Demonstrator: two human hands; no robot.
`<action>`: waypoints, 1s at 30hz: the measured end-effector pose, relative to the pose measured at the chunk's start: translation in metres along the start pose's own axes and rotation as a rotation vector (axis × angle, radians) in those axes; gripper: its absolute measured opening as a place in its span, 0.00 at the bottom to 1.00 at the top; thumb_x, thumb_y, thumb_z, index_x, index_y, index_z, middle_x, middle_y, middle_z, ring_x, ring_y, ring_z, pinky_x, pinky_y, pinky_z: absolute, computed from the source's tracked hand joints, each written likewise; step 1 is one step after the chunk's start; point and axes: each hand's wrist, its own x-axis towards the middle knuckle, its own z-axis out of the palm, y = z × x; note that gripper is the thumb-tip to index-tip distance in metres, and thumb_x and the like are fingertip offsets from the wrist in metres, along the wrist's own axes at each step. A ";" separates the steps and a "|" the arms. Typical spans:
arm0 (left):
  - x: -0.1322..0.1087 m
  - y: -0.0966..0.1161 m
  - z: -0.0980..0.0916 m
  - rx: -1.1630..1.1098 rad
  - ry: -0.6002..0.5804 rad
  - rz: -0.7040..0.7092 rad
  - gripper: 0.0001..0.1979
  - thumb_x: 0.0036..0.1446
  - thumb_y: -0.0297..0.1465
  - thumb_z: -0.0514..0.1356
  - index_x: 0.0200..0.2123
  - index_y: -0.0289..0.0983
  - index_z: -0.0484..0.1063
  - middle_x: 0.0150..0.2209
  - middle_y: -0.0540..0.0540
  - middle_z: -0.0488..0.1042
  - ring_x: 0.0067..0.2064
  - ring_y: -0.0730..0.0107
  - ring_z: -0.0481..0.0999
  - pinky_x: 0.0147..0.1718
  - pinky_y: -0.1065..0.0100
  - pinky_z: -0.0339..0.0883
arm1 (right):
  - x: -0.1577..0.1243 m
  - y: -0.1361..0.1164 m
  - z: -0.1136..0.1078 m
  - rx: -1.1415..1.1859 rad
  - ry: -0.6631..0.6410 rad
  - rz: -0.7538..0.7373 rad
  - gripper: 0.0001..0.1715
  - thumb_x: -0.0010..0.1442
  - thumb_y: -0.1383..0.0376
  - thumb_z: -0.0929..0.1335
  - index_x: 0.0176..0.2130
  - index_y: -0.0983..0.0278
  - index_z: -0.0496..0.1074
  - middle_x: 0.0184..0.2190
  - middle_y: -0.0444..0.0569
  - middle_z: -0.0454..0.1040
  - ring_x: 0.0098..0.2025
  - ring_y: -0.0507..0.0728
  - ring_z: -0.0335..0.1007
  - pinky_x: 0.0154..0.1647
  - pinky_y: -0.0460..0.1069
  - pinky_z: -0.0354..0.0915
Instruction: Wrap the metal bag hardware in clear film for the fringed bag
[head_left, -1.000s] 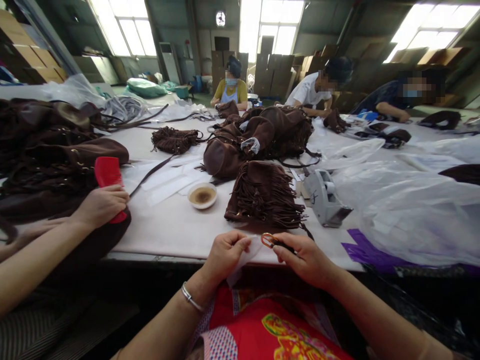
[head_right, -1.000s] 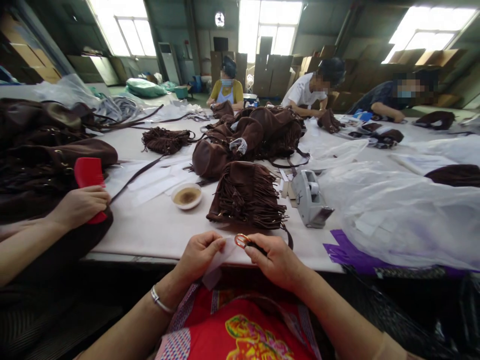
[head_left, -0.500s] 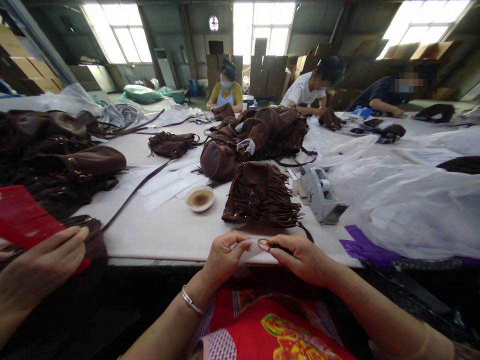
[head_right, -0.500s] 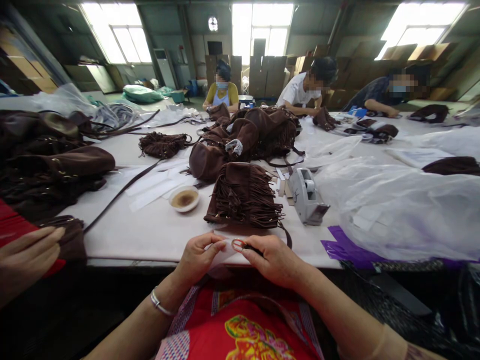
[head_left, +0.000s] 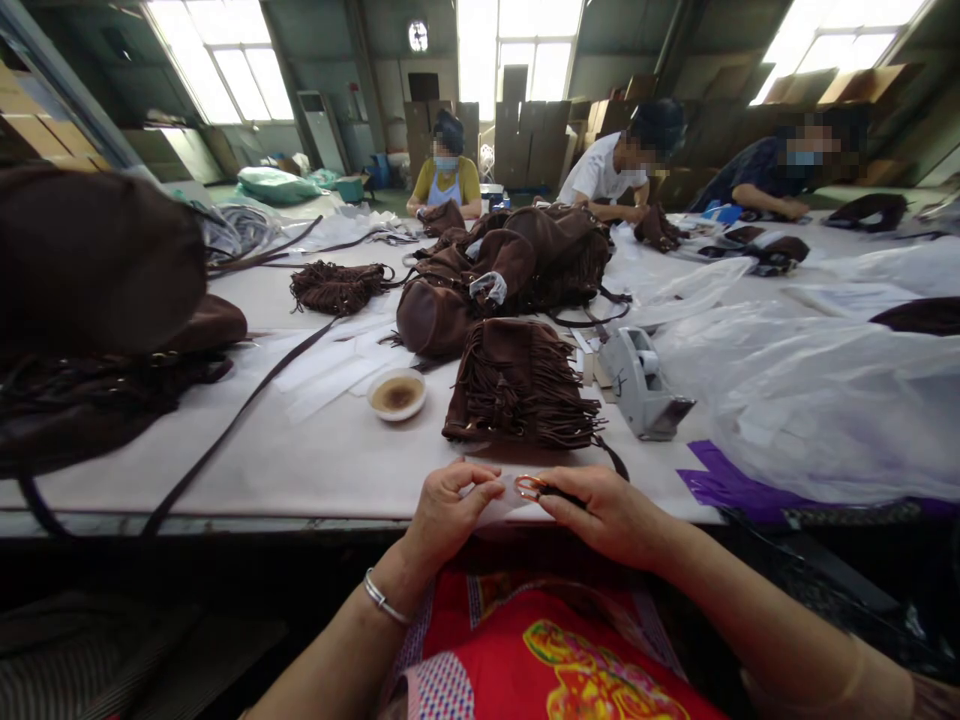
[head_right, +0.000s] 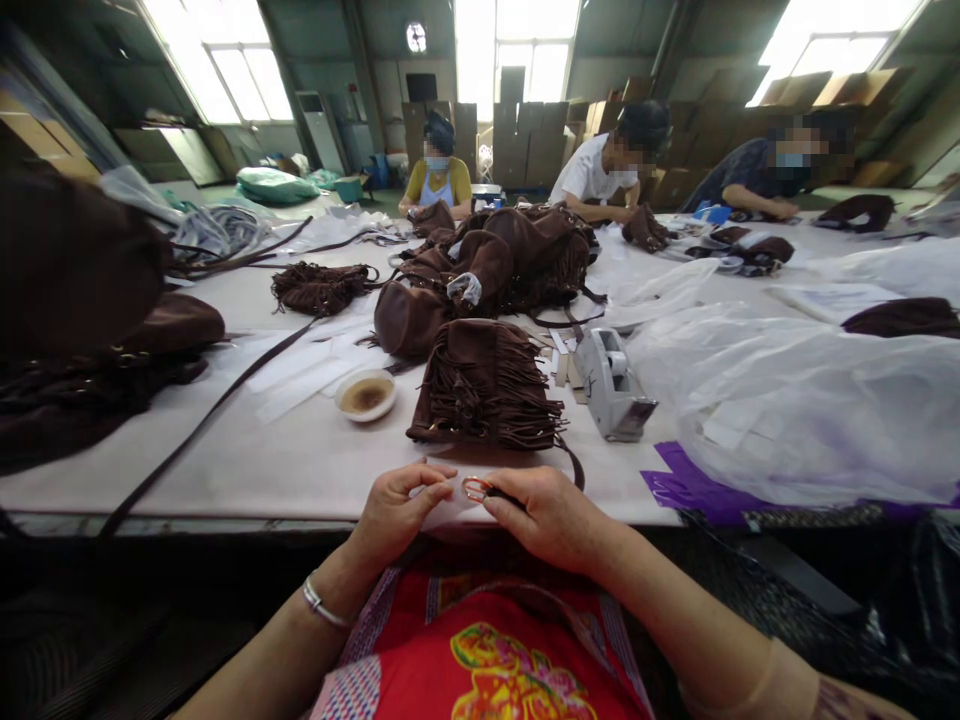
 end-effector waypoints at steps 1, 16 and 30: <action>0.000 0.000 0.000 -0.011 0.002 -0.007 0.09 0.57 0.36 0.64 0.29 0.38 0.80 0.39 0.44 0.82 0.42 0.63 0.79 0.45 0.66 0.70 | 0.000 0.000 -0.001 0.004 0.008 0.001 0.19 0.70 0.57 0.62 0.49 0.62 0.77 0.39 0.51 0.80 0.38 0.56 0.75 0.41 0.47 0.68; -0.003 -0.003 0.002 -0.014 -0.008 -0.003 0.09 0.58 0.36 0.63 0.32 0.37 0.81 0.39 0.43 0.81 0.42 0.63 0.79 0.46 0.66 0.70 | 0.000 -0.002 -0.001 0.041 -0.015 0.019 0.18 0.71 0.57 0.62 0.50 0.62 0.76 0.40 0.49 0.80 0.39 0.55 0.75 0.43 0.47 0.66; -0.001 0.011 0.006 0.085 -0.119 0.053 0.09 0.59 0.35 0.63 0.34 0.39 0.82 0.35 0.45 0.81 0.38 0.65 0.78 0.41 0.68 0.69 | -0.003 0.003 0.000 -0.116 -0.097 -0.013 0.15 0.69 0.61 0.63 0.45 0.61 0.77 0.36 0.50 0.80 0.36 0.56 0.75 0.39 0.47 0.65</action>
